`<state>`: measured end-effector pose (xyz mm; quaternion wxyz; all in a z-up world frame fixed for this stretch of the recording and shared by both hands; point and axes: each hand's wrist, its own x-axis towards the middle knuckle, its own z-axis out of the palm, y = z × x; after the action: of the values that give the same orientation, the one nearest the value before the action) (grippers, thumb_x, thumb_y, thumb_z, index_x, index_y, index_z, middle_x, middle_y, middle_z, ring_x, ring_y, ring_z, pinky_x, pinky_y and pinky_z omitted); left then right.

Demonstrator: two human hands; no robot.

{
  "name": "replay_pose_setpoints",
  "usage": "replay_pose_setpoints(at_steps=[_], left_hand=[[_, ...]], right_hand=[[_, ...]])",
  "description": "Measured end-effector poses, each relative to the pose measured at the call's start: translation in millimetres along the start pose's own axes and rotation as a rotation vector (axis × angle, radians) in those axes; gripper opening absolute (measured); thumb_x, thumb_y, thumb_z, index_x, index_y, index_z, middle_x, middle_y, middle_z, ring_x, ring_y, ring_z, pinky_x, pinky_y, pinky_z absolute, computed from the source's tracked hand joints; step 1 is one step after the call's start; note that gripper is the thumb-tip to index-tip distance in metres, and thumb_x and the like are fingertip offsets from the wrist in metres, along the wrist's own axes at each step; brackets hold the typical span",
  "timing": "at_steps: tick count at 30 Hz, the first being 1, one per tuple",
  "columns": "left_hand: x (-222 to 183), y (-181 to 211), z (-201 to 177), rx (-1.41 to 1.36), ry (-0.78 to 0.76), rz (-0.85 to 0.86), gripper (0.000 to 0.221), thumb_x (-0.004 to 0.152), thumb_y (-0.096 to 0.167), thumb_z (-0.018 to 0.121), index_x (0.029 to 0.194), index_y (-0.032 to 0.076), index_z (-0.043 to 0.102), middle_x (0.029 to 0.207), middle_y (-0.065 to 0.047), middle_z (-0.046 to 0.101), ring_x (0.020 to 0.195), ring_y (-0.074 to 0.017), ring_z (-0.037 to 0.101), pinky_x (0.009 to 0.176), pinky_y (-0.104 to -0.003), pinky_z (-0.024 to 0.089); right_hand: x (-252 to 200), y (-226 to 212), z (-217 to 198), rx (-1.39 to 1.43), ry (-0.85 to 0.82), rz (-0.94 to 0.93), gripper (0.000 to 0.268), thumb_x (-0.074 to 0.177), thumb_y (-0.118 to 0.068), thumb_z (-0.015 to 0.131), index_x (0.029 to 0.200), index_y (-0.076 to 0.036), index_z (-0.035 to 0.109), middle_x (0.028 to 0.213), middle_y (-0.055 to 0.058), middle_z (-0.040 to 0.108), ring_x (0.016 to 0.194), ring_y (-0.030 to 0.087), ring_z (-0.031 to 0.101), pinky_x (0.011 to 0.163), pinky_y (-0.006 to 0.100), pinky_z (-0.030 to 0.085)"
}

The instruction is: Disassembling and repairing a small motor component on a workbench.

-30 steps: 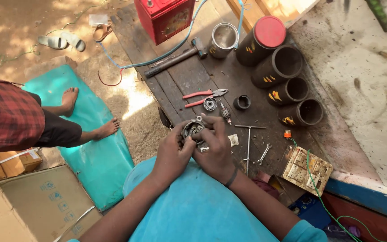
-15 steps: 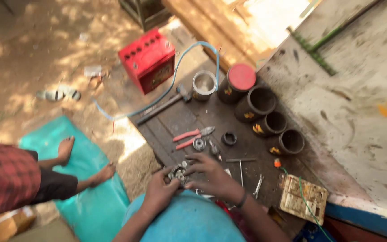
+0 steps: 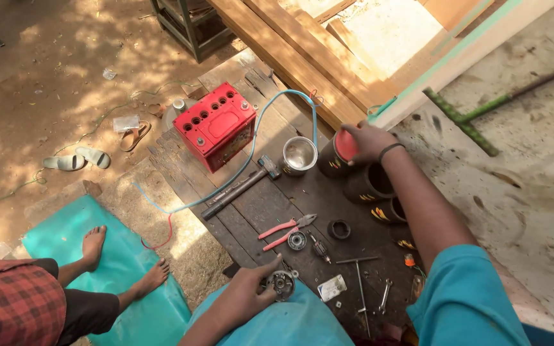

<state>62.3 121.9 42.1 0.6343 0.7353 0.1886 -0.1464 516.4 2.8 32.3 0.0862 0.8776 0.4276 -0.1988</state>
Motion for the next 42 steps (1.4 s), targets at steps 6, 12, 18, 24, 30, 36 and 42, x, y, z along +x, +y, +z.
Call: replay_pose_setpoints(at_steps=[6, 12, 18, 24, 30, 36, 42], left_hand=[[17.8, 11.4, -24.1, 0.12, -0.094, 0.138, 0.068, 0.078, 0.011, 0.068, 0.145, 0.015, 0.058, 0.077, -0.028, 0.063, 0.057, -0.0284, 0.06, 0.064, -0.038, 0.053], [35.0, 10.0, -29.6, 0.1, -0.153, 0.167, 0.06, 0.079, 0.012, 0.071, 0.138, 0.01, 0.062, 0.076, -0.024, 0.066, 0.059, -0.0268, 0.065, 0.064, -0.039, 0.053], [52.0, 24.4, -33.7, 0.125, -0.209, 0.064, 0.062, 0.078, 0.008, 0.065, 0.14, 0.014, 0.062, 0.075, -0.025, 0.065, 0.056, -0.0281, 0.063, 0.062, -0.04, 0.053], [66.8, 30.9, -34.6, 0.148, -0.24, 0.063, 0.063, 0.078, 0.008, 0.065, 0.141, 0.013, 0.06, 0.074, -0.024, 0.064, 0.055, -0.0263, 0.062, 0.062, -0.039, 0.052], [69.4, 20.7, -33.8, 0.094, -0.217, 0.091, 0.062, 0.078, 0.009, 0.069, 0.14, 0.011, 0.062, 0.073, -0.024, 0.065, 0.055, -0.0249, 0.063, 0.062, -0.039, 0.053], [70.7, 28.0, -35.3, 0.144, -0.237, 0.027, 0.063, 0.078, 0.008, 0.066, 0.141, 0.014, 0.061, 0.07, -0.024, 0.063, 0.052, -0.0259, 0.061, 0.061, -0.038, 0.053], [71.0, 24.4, -32.7, 0.15, -0.234, 0.044, 0.063, 0.078, 0.009, 0.066, 0.141, 0.014, 0.061, 0.069, -0.024, 0.062, 0.052, -0.026, 0.06, 0.06, -0.039, 0.052]], right_hand=[[-5.6, -16.3, -6.0, -0.121, 0.001, -0.028, 0.101, 0.057, -0.042, 0.092, 0.142, -0.014, 0.046, 0.129, 0.027, 0.054, 0.113, 0.046, 0.062, 0.097, 0.049, 0.054], [-21.3, -22.3, -19.7, -0.091, 0.068, -0.02, 0.105, 0.055, -0.039, 0.092, 0.146, -0.017, 0.045, 0.129, 0.025, 0.053, 0.115, 0.044, 0.061, 0.096, 0.05, 0.053], [-23.5, -12.8, -8.1, -0.018, 0.178, -0.076, 0.106, 0.053, -0.038, 0.094, 0.146, -0.018, 0.046, 0.132, 0.024, 0.051, 0.116, 0.045, 0.06, 0.096, 0.05, 0.052], [-11.2, -20.3, -13.4, -0.098, 0.03, -0.023, 0.105, 0.059, -0.037, 0.094, 0.149, -0.018, 0.043, 0.129, 0.026, 0.051, 0.113, 0.046, 0.06, 0.096, 0.05, 0.052], [-5.7, -22.7, -23.3, -0.124, -0.07, -0.004, 0.11, 0.055, -0.035, 0.096, 0.149, -0.016, 0.041, 0.128, 0.027, 0.052, 0.111, 0.045, 0.062, 0.094, 0.049, 0.054], [-1.0, -10.8, -21.2, -0.048, -0.105, -0.029, 0.111, 0.056, -0.03, 0.094, 0.152, -0.018, 0.039, 0.129, 0.026, 0.053, 0.111, 0.045, 0.063, 0.097, 0.047, 0.054], [-10.6, -7.0, -41.2, 0.163, -0.072, 0.015, 0.109, 0.056, -0.035, 0.095, 0.15, -0.024, 0.041, 0.133, 0.024, 0.052, 0.118, 0.046, 0.06, 0.098, 0.049, 0.052]])
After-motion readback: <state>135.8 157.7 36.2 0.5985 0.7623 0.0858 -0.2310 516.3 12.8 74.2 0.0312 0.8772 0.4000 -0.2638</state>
